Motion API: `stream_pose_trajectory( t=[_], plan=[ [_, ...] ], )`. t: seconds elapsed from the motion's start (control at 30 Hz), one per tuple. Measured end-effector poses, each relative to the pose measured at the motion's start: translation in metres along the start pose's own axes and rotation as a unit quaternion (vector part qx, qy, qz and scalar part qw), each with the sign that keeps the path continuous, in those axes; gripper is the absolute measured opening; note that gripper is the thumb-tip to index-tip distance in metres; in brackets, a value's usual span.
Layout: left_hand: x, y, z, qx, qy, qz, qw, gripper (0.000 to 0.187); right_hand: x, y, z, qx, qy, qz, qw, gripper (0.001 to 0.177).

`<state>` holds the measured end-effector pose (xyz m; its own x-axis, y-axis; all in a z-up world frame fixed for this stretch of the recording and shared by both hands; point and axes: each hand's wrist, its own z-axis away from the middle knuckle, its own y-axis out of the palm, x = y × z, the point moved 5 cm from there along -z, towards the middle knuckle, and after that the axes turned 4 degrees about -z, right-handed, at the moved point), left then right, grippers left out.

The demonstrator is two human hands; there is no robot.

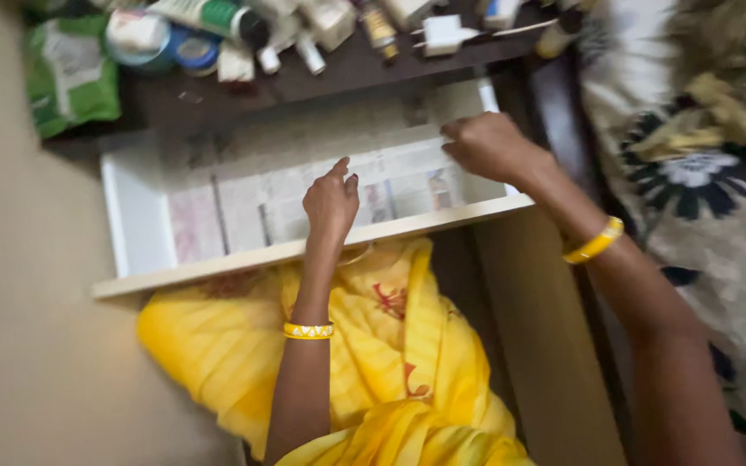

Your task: The person removes a newspaper from a drawer, then sprays a cleaning solution inside the drawer and onto their hands. They rub their hands together and wipe the inside of the drawer with a cloth.

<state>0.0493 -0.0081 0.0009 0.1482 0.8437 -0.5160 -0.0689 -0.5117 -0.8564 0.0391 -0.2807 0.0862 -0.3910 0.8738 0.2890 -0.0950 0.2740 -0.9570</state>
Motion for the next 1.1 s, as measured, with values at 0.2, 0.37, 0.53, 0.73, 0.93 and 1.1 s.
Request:
stream_pose_trajectory(
  t=[0.2, 0.37, 0.53, 0.73, 0.93, 1.1],
  plan=[
    [0.047, -0.054, 0.035, 0.079, -0.07, -0.044, 0.993, 0.046, -0.043, 0.16, -0.07, 0.169, 0.039, 0.079, 0.982, 0.023],
    [0.045, -0.051, 0.039, 0.064, -0.045, -0.025, 0.997, 0.051, -0.051, 0.183, -0.054, 0.389, 0.208, 0.064, 0.895, 0.045],
    [0.06, -0.048, 0.042, 0.011, -0.041, 0.083, 0.996, 0.057, 0.026, 0.162, -0.018, 0.482, 0.227, -0.159, 0.831, 0.046],
    [0.075, -0.049, 0.056, -0.083, -0.068, 0.176, 0.978, 0.054, 0.097, 0.188, -0.049, 0.499, 0.154, -0.188, 0.832, 0.049],
    [0.083, -0.04, 0.061, -0.121, -0.079, 0.154, 0.977, 0.053, 0.155, 0.294, -0.098, 0.465, -0.077, -0.037, 0.881, 0.058],
    [0.082, -0.044, 0.06, -0.139, -0.066, 0.127, 0.98, 0.057, 0.221, 0.374, -0.13, 0.305, -0.36, 0.178, 0.863, 0.065]
  ],
)
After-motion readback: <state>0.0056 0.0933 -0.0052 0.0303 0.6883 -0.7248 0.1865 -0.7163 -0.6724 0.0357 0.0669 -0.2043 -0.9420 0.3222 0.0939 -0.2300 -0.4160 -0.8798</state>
